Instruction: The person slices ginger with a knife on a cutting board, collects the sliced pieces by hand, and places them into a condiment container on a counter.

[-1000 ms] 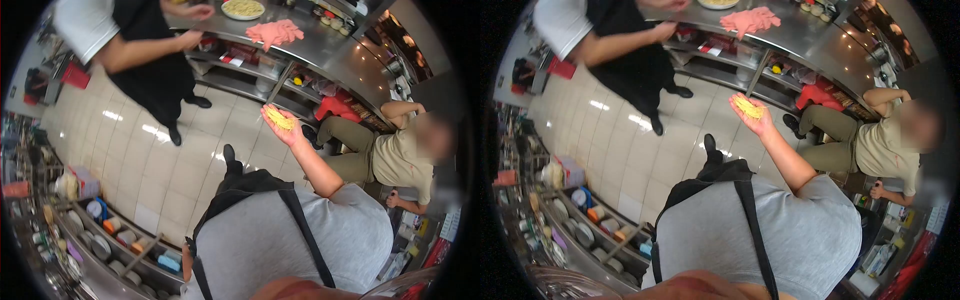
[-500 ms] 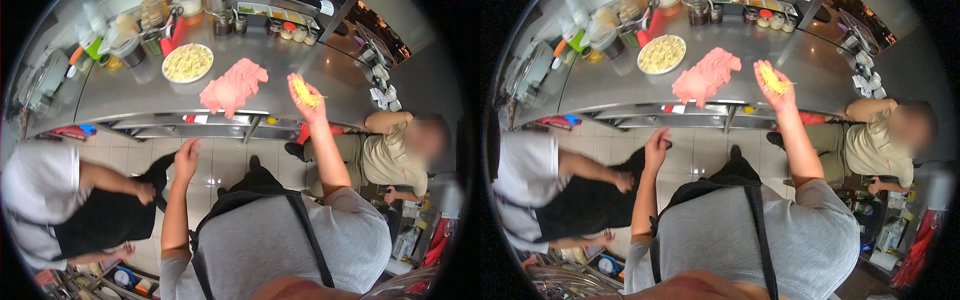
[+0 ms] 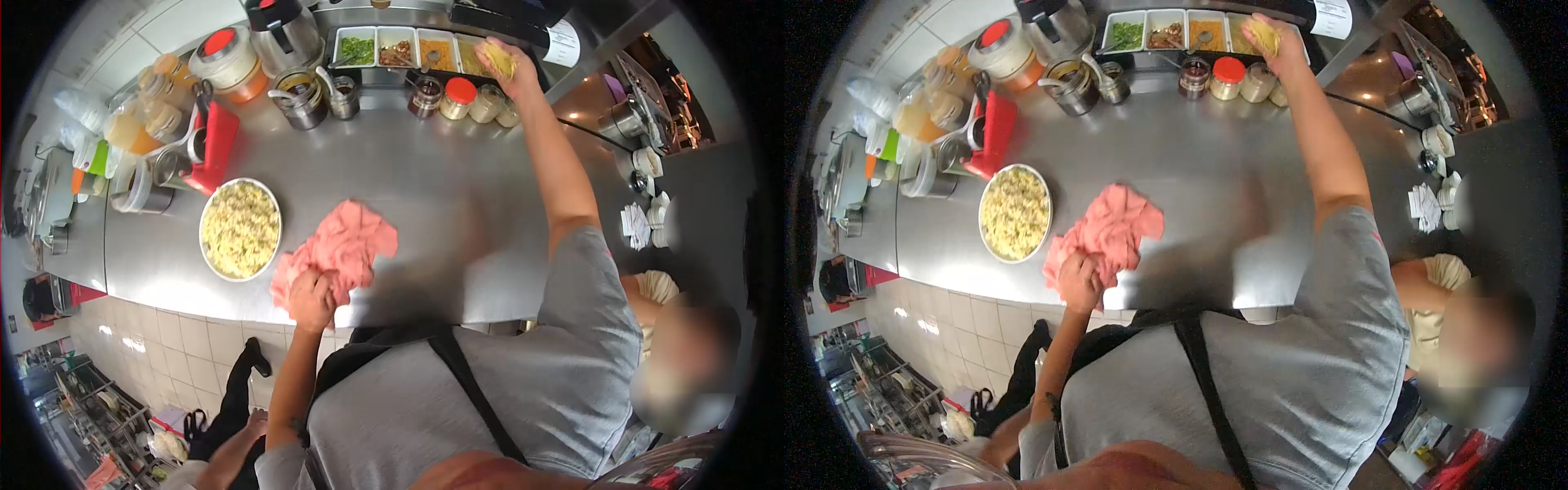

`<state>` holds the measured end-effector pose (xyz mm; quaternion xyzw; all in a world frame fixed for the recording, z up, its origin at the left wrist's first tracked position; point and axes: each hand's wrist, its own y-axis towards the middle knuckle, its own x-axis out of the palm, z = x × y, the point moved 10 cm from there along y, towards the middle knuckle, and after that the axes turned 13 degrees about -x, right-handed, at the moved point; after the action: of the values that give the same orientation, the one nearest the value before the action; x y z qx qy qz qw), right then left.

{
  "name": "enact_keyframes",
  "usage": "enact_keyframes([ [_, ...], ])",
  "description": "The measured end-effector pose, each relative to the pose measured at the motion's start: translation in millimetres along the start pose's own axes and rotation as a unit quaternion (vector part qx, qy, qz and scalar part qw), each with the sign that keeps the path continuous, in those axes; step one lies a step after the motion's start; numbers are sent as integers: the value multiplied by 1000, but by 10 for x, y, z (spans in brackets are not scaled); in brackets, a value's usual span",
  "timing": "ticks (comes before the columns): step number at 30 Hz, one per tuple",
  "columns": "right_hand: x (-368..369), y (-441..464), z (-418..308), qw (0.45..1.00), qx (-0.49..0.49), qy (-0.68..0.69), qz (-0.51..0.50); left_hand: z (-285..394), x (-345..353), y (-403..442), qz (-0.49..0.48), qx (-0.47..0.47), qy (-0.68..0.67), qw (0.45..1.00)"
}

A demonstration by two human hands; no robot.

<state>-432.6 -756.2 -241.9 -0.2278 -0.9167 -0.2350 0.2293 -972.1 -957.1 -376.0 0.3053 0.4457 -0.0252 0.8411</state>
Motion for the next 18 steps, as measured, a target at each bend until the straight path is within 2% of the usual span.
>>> enact_keyframes([
  [1,-31,232,-13,999,-26,-24,-19,-53,-107,-123,0,-7,6,1000],
  [2,-219,565,188,999,-8,-31,-40,-72,-178,-205,-14,-28,5,1000],
  [3,-147,606,77,965,-108,-228,-68,-122,-266,-288,-19,-38,7,999],
  [4,86,544,-53,883,-208,-410,-91,-178,-397,-372,-14,-39,16,999],
  [6,-71,840,325,775,-78,-601,-181,-243,-581,-249,-7,-31,30,999],
  [7,-56,918,315,705,-180,-663,-175,-230,-581,-233,-9,-34,35,999],
  [9,116,862,303,524,-374,-748,-159,-223,-573,-214,-8,-41,46,998],
  [12,272,897,167,575,-313,-714,-248,-285,-535,-251,-14,-46,46,998],
  [15,344,762,72,507,-273,-778,-250,-329,-518,-297,-17,-46,55,997],
  [16,392,757,1,472,-297,-800,-222,-348,-497,-291,-16,-46,54,997],
  [18,412,572,97,489,-177,-805,-284,-345,-493,-307,-15,-51,56,997],
])
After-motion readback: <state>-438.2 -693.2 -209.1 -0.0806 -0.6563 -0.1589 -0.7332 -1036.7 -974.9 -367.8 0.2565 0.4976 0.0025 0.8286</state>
